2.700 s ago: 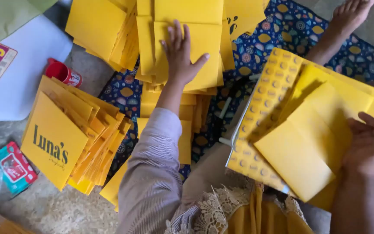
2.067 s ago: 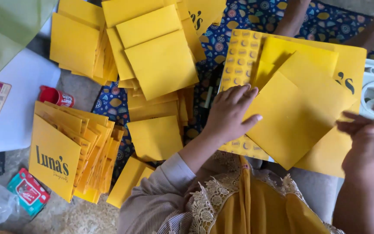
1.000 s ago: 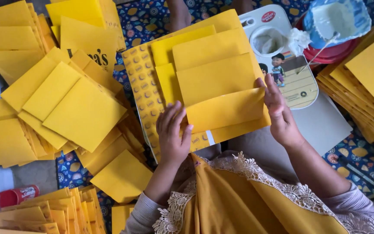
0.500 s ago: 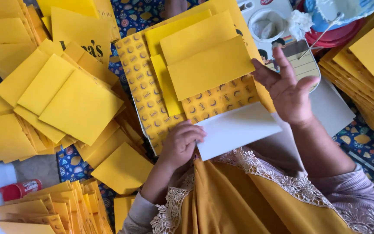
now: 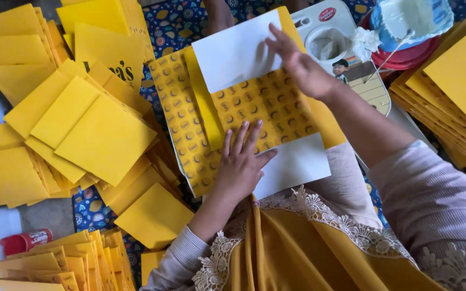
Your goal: The person sits on the floor among stacks of yellow printed papers and applies glue with a small brush onto a white paper insert, then folds the yellow paper over the insert to form an envelope and presses it flat. They stack the finished envelope aside and begin the next one, repeating the glue-and-fold cycle.
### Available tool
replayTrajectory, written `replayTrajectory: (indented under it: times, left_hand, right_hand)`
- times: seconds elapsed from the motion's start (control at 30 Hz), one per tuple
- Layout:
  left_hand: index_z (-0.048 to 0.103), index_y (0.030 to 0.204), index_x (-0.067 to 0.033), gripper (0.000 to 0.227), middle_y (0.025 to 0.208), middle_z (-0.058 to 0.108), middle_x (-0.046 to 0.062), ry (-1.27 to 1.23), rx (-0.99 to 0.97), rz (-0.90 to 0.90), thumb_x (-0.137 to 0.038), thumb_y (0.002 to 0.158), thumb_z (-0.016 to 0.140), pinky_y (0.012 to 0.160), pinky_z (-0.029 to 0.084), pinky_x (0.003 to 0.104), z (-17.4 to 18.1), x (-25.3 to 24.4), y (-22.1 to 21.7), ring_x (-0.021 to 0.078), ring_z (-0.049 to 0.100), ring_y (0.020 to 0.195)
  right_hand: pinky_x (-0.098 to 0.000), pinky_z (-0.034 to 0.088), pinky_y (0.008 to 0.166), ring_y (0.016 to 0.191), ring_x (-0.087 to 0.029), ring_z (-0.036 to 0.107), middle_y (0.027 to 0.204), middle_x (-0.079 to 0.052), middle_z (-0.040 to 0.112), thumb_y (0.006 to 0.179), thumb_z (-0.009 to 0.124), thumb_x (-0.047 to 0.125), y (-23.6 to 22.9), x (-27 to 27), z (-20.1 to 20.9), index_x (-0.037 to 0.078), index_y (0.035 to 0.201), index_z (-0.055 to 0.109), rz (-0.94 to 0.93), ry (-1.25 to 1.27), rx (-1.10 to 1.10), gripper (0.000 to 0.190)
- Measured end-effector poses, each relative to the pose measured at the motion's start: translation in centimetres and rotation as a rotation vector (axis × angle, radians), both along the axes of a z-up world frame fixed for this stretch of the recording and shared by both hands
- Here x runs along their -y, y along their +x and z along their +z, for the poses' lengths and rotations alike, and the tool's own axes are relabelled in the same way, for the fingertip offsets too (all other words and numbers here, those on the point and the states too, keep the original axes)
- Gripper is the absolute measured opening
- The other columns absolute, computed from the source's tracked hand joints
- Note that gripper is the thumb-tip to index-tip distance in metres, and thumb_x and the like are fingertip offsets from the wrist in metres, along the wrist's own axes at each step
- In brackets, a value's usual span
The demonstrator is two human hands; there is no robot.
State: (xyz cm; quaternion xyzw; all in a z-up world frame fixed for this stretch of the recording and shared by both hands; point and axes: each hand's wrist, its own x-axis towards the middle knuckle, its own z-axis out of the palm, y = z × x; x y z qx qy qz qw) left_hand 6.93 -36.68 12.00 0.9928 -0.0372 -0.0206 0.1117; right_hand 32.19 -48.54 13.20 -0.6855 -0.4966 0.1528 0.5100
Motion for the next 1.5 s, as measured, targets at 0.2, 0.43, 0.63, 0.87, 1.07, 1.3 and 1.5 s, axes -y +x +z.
replayTrajectory:
  times: [0.2, 0.43, 0.63, 0.87, 1.07, 1.3, 1.5]
  left_hand:
    - [0.006, 0.163, -0.0381, 0.106, 0.169, -0.010, 0.022, 0.191, 0.159, 0.093, -0.050, 0.087, 0.078, 0.120, 0.011, 0.074, -2.9, -0.5, -2.3, 0.0413, 0.008, 0.156]
    - [-0.013, 0.161, -0.0150, 0.144, 0.151, -0.041, 0.032, -0.031, 0.116, 0.712, -0.085, 0.071, 0.075, 0.112, -0.021, 0.071, -3.5, -2.4, -7.2, 0.0482, -0.036, 0.141]
    - [0.035, 0.158, -0.0160, 0.107, 0.158, -0.005, 0.044, -0.141, 0.098, 0.760, -0.082, 0.078, 0.056, 0.103, -0.014, 0.078, -2.7, -3.6, -7.7, 0.0630, -0.019, 0.142]
    - [0.039, 0.157, -0.0268, 0.102, 0.158, -0.013, 0.043, -0.219, 0.132, 0.864, -0.076, 0.073, 0.069, 0.103, -0.010, 0.080, -3.7, -4.6, -8.0, 0.0642, -0.021, 0.142]
    - [0.044, 0.155, -0.0257, 0.099, 0.161, -0.020, 0.033, -0.128, 0.142, 0.839, -0.084, 0.075, 0.055, 0.100, -0.020, 0.077, -3.5, -5.0, -8.1, 0.0545, -0.031, 0.141]
    - [0.078, 0.077, -0.0077, 0.049, 0.151, 0.053, 0.026, 0.266, 0.223, 0.592, -0.051, 0.093, 0.062, 0.116, 0.004, 0.069, 2.9, -5.0, -4.4, 0.0479, 0.031, 0.149]
    - [0.058, 0.133, -0.0115, 0.066, 0.152, 0.042, 0.022, 0.049, 0.294, 0.314, -0.042, 0.078, 0.081, 0.108, 0.031, 0.072, 0.3, -5.2, 0.0, 0.0452, 0.038, 0.142]
  right_hand:
    - [-0.0522, 0.030, 0.119, 0.141, -0.047, 0.047, 0.154, -0.022, 0.053, 0.103, 0.025, 0.071, 1.5, -1.5, -5.1, 0.017, 0.166, 0.011, -0.117, -0.239, 0.309, 0.084]
    - [-0.0624, 0.004, 0.124, 0.141, -0.044, 0.045, 0.161, -0.025, 0.041, 0.087, 0.016, 0.088, 1.2, -3.2, -3.8, 0.016, 0.166, 0.004, -0.126, -0.454, 0.468, 0.108]
    - [-0.0675, 0.016, 0.119, 0.154, -0.040, 0.022, 0.168, -0.021, 0.028, 0.072, 0.060, 0.092, -1.9, -7.7, -1.9, 0.027, 0.165, -0.004, -0.192, -0.778, 0.480, 0.130]
    - [-0.0714, 0.027, 0.112, 0.154, -0.045, 0.011, 0.167, -0.030, 0.013, 0.064, 0.086, 0.041, -1.6, -7.3, -0.6, 0.024, 0.166, -0.001, -0.117, -0.775, 0.427, 0.136]
    - [-0.0568, 0.034, 0.117, 0.149, -0.039, 0.035, 0.169, -0.016, 0.026, 0.075, 0.084, 0.030, -1.1, -3.0, 2.7, 0.029, 0.164, 0.002, -0.157, -0.673, 0.157, 0.121]
    - [-0.0637, 0.002, 0.121, 0.152, -0.051, -0.011, 0.166, -0.036, -0.002, 0.063, 0.086, 0.073, -4.0, -6.8, -2.8, 0.026, 0.167, 0.007, -0.151, -0.785, 0.450, 0.139]
    - [-0.0654, 0.021, 0.119, 0.151, -0.058, 0.006, 0.164, -0.037, 0.010, 0.061, 0.089, 0.039, -2.3, -6.1, -3.3, 0.025, 0.166, 0.010, -0.151, -0.736, 0.420, 0.132]
